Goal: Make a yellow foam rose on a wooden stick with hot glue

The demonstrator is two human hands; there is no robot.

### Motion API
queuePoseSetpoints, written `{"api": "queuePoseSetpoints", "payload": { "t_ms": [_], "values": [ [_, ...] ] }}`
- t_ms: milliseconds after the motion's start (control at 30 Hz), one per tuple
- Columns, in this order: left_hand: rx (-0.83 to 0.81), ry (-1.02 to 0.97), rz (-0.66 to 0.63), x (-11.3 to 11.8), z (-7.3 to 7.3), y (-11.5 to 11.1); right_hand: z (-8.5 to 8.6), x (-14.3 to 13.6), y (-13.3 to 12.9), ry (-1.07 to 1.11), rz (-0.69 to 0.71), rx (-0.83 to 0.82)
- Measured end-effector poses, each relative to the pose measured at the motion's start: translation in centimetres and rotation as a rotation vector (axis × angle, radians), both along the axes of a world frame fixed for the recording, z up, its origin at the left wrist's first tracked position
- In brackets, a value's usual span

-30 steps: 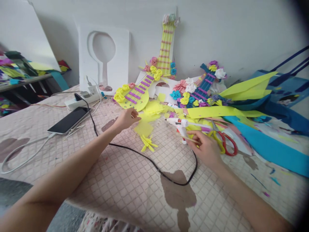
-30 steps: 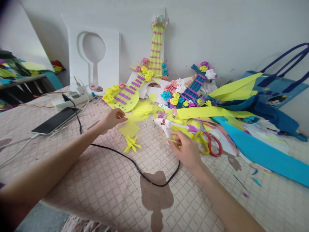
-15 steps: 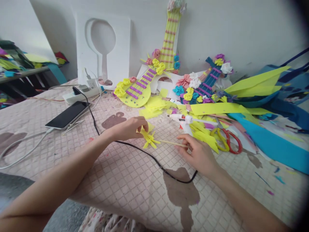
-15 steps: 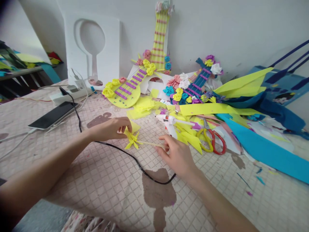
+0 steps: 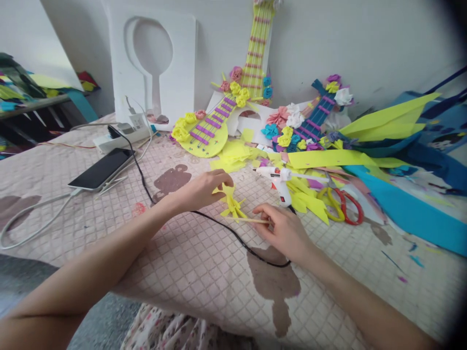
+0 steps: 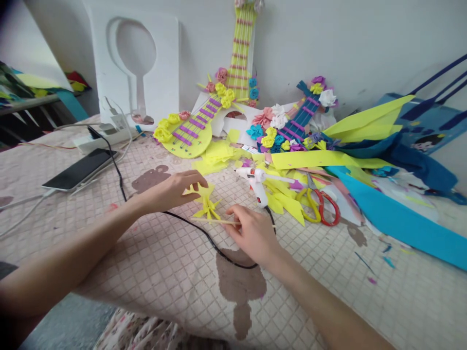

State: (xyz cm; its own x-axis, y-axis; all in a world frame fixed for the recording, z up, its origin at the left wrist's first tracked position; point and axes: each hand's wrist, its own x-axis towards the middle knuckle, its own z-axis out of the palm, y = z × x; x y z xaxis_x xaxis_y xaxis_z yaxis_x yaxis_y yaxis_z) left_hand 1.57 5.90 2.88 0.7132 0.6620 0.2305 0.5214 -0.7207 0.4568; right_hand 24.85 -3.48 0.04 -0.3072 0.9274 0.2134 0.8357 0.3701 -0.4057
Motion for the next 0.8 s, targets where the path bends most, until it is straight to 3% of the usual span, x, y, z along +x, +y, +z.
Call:
{"api": "queuePoseSetpoints", "payload": {
  "t_ms": [100,267,433,567,800],
  "values": [
    [-0.117,0.049,0.003,-0.7,0.6,-0.3,0.1,0.2,0.0,-0.032,-0.014,-0.022],
    [-0.254,0.120,-0.066,-1.3,1.0,-0.7,0.4,0.2,0.3,-0.035,0.116,0.087],
    [-0.088,0.030,-0.032,-1.2,1.2,-1.4,0.4,-0.5,0.7,-0.060,0.199,0.191],
    [0.030,-0.033,-0.097,-0.4,1.2,-2.9,0.2,-0.7,0.9,-0.110,0.194,0.225],
    [0.267,0.057,-0.107,0.7,-1.0,-4.9,0.4,-1.0,0.9,-0.090,0.224,0.248]
  ]
}}
